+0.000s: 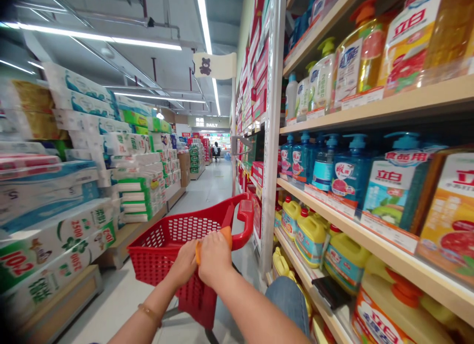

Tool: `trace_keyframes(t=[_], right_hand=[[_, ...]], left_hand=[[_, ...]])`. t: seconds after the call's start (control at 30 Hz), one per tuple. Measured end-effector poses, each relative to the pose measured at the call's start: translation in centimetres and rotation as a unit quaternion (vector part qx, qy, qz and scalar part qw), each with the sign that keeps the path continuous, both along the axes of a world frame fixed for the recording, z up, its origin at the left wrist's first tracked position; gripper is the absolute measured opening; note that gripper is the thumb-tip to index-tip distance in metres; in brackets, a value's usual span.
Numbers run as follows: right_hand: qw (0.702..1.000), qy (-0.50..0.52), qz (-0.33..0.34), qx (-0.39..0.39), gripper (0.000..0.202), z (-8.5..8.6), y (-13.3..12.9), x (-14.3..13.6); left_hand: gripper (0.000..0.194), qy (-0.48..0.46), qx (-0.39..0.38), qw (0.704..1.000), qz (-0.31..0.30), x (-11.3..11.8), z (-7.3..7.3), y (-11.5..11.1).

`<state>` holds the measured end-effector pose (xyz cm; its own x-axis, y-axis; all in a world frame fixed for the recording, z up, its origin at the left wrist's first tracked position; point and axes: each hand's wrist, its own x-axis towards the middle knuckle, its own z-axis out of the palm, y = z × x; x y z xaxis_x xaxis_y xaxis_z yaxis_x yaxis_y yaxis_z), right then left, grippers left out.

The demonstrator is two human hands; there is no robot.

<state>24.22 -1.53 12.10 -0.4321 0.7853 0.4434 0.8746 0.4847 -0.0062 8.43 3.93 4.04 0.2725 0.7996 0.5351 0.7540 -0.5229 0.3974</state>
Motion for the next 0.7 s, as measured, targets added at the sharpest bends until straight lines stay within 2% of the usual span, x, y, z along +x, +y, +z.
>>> trace_keyframes(t=[0.07,0.13,0.23,0.27,0.33,0.4,0.47,0.53,0.6,0.67,0.7], right_hand=[[0.999,0.032,-0.011,0.014,0.049,-0.4,0.9,1.2],[0.996,0.063,-0.062,0.03,0.045,-0.3,2.1,2.5],[0.987,0.063,-0.141,0.035,0.039,-0.2,3.5,2.7],[0.988,0.054,-0.144,0.032,0.038,-0.4,3.8,2.2],[0.994,0.03,-0.098,0.023,0.036,-1.1,4.1,0.9],[1.0,0.009,-0.014,0.017,0.037,-2.1,4.3,0.0],[0.999,0.005,0.037,0.006,0.035,-2.6,4.8,0.1],[1.0,0.02,0.021,-0.005,0.031,-2.7,5.5,0.9],[0.999,0.043,-0.033,-0.005,0.028,-2.6,6.3,1.7],[0.996,0.054,-0.078,0.008,0.028,-2.9,6.6,1.5],[0.995,0.054,-0.078,0.01,0.029,-3.3,6.5,1.0]], left_hand=[[0.039,0.003,-0.019,0.999,0.033,-1.4,-0.5,0.5],[0.04,0.012,-0.033,0.996,0.08,-2.3,-1.2,1.1],[0.039,0.038,-0.025,0.99,0.135,-1.5,-2.2,1.3],[0.039,0.048,-0.017,0.987,0.152,-0.8,-2.4,1.2],[0.037,0.065,-0.003,0.984,0.164,0.4,-2.5,0.9],[0.035,0.082,-0.002,0.988,0.13,0.8,-2.5,0.5],[0.035,0.101,-0.011,0.989,0.108,-0.2,-2.5,0.2],[0.039,0.125,-0.02,0.981,0.145,-1.7,-2.4,-0.2],[0.044,0.148,-0.026,0.967,0.205,-2.6,-2.4,-0.7],[0.046,0.163,-0.033,0.955,0.245,-2.4,-2.1,-1.3],[0.047,0.165,-0.04,0.951,0.26,-1.9,-1.9,-1.6]])
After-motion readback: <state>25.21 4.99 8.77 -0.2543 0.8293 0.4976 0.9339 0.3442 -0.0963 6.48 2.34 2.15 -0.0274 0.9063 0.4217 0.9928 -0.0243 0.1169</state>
